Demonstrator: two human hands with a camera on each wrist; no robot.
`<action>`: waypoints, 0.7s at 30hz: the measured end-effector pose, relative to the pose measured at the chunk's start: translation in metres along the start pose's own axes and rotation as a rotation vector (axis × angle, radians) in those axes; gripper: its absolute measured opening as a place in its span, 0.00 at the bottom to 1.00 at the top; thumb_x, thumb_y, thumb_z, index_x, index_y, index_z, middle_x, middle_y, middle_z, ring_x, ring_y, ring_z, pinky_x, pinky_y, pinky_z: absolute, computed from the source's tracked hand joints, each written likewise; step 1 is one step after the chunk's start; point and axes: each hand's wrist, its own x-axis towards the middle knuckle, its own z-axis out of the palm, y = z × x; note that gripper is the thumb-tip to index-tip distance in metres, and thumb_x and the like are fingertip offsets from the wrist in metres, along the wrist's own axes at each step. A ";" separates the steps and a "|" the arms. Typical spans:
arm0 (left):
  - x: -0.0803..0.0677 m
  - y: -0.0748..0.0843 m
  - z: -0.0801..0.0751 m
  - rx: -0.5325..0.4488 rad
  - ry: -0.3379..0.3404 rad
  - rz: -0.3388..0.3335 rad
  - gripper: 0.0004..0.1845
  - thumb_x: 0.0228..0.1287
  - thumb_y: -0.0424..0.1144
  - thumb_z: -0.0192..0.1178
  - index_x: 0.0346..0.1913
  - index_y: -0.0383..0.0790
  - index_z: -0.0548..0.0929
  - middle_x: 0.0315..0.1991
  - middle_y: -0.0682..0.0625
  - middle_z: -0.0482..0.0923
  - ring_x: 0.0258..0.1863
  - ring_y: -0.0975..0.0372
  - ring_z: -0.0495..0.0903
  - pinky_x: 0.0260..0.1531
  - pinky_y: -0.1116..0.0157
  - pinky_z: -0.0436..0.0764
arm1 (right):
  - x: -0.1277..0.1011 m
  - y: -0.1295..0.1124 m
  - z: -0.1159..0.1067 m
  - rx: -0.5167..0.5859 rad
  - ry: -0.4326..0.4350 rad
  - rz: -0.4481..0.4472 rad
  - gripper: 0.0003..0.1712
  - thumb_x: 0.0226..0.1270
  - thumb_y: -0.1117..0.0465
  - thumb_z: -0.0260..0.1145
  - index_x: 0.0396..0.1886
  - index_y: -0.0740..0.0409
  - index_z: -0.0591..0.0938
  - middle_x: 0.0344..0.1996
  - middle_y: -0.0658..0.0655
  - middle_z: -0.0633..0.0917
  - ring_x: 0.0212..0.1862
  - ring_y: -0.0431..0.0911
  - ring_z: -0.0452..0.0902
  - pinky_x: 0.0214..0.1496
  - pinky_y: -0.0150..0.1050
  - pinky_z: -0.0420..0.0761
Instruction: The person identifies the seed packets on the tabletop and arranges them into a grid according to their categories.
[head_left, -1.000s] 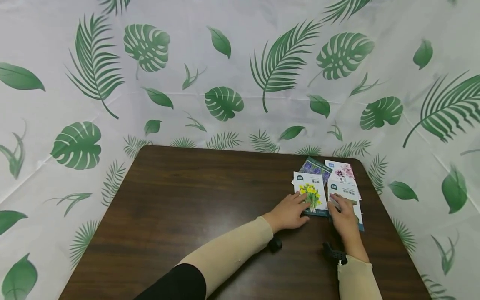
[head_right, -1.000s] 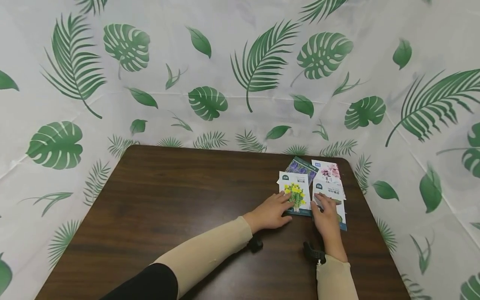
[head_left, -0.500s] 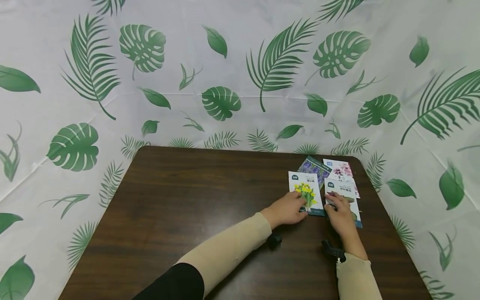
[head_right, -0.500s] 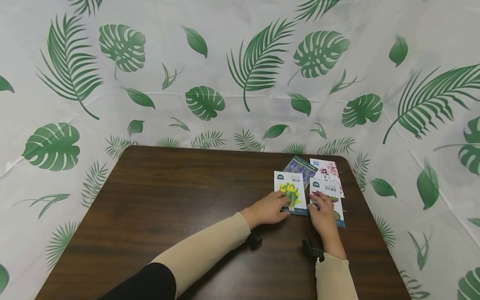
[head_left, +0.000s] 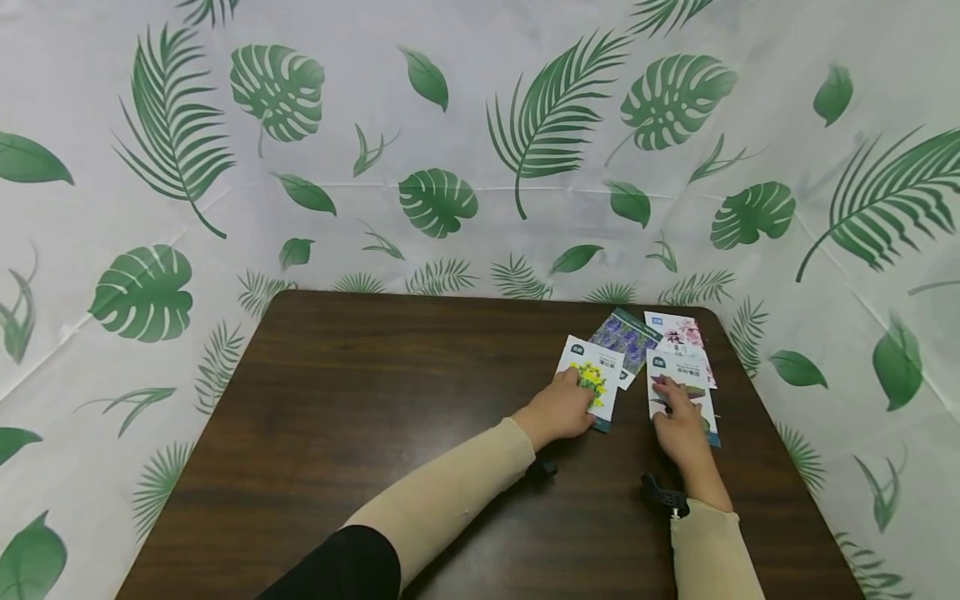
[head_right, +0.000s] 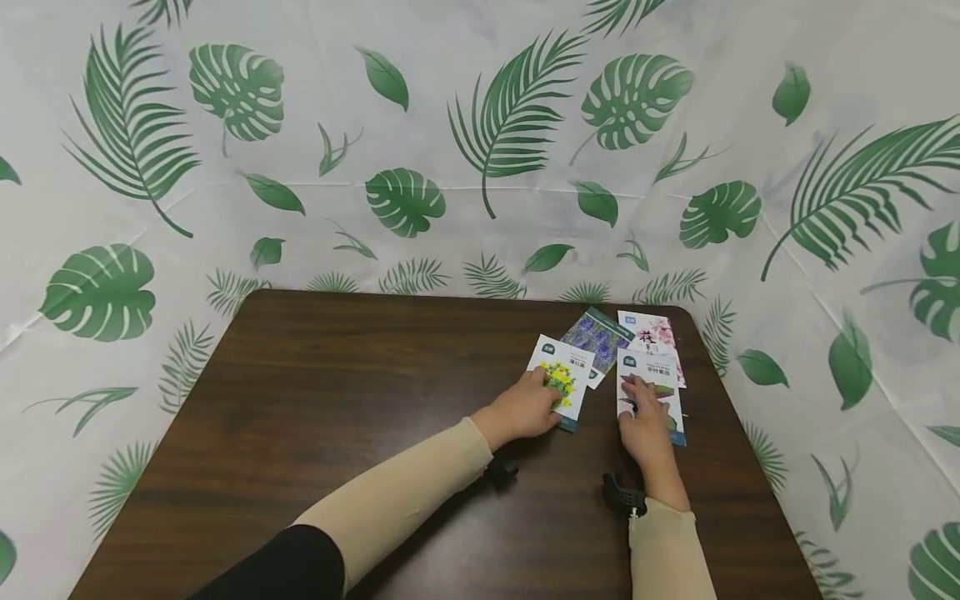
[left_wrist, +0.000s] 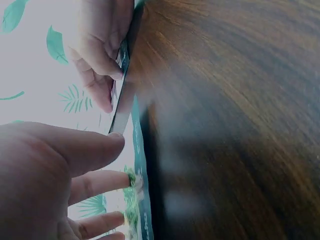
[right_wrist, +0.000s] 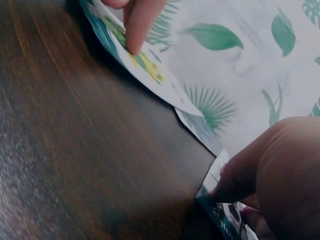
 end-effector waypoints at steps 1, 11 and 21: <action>-0.001 -0.001 0.000 0.001 0.001 -0.005 0.13 0.80 0.54 0.64 0.56 0.52 0.88 0.63 0.46 0.75 0.60 0.59 0.72 0.63 0.65 0.77 | 0.000 0.000 0.000 0.005 0.005 -0.009 0.32 0.71 0.74 0.55 0.75 0.76 0.72 0.84 0.78 0.59 0.86 0.78 0.43 0.83 0.79 0.30; -0.013 -0.004 -0.002 0.104 0.011 0.000 0.31 0.77 0.56 0.68 0.77 0.53 0.78 0.68 0.46 0.75 0.66 0.59 0.75 0.73 0.65 0.73 | -0.002 -0.004 0.002 -0.009 0.105 -0.063 0.30 0.68 0.75 0.60 0.71 0.75 0.79 0.79 0.78 0.66 0.80 0.79 0.55 0.79 0.75 0.56; -0.022 -0.010 0.005 0.024 0.084 -0.035 0.28 0.74 0.56 0.70 0.70 0.48 0.82 0.78 0.42 0.71 0.80 0.53 0.70 0.82 0.62 0.67 | -0.004 -0.003 0.003 -0.046 0.058 -0.093 0.29 0.71 0.75 0.61 0.72 0.72 0.78 0.80 0.77 0.65 0.82 0.78 0.52 0.82 0.80 0.46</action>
